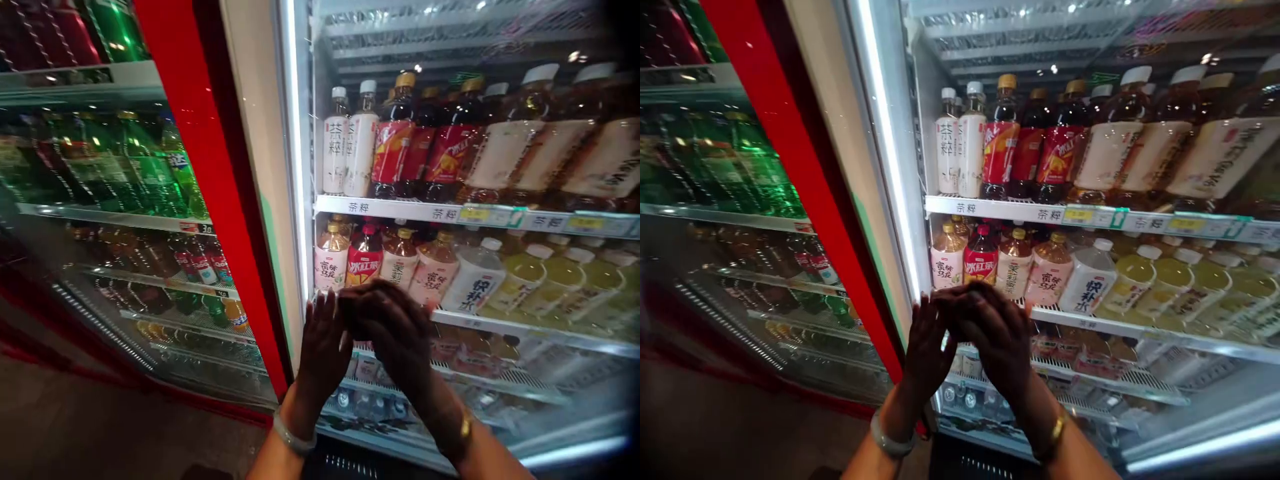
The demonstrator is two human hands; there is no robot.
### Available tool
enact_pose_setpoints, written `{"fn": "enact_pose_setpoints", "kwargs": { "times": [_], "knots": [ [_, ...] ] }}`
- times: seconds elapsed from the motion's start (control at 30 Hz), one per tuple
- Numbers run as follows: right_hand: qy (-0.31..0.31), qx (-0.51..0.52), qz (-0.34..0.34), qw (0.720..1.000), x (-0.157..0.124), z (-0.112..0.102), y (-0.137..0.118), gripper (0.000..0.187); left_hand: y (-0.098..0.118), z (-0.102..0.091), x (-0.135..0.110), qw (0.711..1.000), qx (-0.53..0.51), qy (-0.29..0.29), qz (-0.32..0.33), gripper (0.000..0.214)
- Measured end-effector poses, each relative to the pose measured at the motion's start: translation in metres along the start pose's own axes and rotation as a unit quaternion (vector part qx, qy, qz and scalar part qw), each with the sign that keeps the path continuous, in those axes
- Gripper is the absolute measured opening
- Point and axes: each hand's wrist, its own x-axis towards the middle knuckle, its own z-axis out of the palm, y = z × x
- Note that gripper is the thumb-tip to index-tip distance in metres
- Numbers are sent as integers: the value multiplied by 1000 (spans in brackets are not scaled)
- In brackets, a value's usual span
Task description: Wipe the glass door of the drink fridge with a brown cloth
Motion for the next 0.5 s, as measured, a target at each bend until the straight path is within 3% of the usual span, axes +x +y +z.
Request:
{"fn": "enact_pose_setpoints", "kwargs": {
  "times": [0.1, 0.2, 0.33, 0.4, 0.5],
  "knots": [
    [-41, -121, -68, 989, -33, 11, -5, 41, -7, 4, -10, 1000, -17, -10, 11, 75],
    [-62, -180, -84, 978, -57, -11, 7, 34, -9, 7, -16, 1000, -21, -18, 13, 80],
    [6, -207, -31, 978, -32, -43, 18, 37, -6, 10, -17, 999, -29, -11, 14, 86],
    [49, -208, -19, 977, -11, -39, 14, 38, -3, 14, -19, 999, -36, -11, 14, 87],
    [14, -191, -54, 980, -8, -18, 2, 36, 0, 21, -25, 999, -42, -17, 6, 87]
  ]
}}
